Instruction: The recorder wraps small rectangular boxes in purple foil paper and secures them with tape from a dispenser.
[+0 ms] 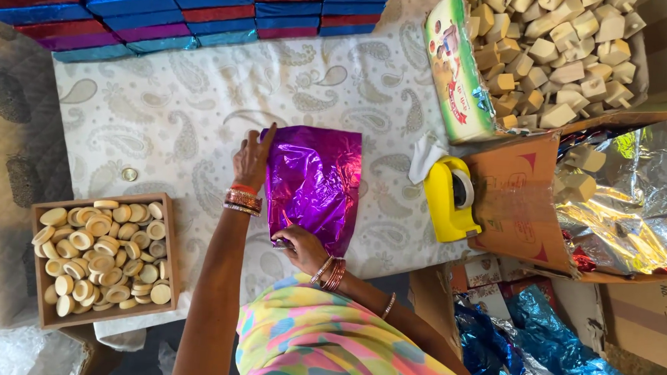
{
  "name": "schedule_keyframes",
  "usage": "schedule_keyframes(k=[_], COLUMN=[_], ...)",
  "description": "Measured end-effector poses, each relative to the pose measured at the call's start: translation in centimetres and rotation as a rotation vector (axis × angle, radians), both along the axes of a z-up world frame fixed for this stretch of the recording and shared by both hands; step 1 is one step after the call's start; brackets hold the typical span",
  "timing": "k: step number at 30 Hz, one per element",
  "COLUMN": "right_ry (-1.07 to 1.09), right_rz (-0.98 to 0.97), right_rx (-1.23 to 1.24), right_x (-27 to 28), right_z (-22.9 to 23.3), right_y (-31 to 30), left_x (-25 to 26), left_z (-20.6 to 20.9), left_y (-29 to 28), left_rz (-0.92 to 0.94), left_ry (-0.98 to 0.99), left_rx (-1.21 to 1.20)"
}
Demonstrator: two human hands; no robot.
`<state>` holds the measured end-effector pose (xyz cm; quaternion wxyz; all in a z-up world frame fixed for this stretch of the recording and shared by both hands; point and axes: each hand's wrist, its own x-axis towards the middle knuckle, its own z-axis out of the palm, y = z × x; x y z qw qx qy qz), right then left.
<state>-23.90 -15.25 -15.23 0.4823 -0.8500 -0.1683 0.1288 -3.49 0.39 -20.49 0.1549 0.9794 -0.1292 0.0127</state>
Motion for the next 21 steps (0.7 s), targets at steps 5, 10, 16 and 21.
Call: schedule_keyframes(k=[5,10,16,21], right_ry=[-0.115,-0.059,-0.359,-0.086], right_rz=[-0.022,-0.063,0.073,0.258], right_rx=[0.006,-0.034,-0.012,0.035], right_x=[-0.1,-0.7,-1.2,-2.5], right_z=[-0.6,-2.3,-3.1,-1.3], right_y=[0.4,0.2,-0.5,-3.2], left_x=[-4.5,-10.3,-12.0,-12.0], left_z=[-1.0,3.2,2.9,2.5], left_y=[-1.4,-3.3,-3.5,-3.5], left_rz=[0.284,0.29,-0.029,-0.072], left_ry=[-0.108,-0.137,0.085,0.082], left_rx=[-0.465,-0.573,-0.239,-0.204])
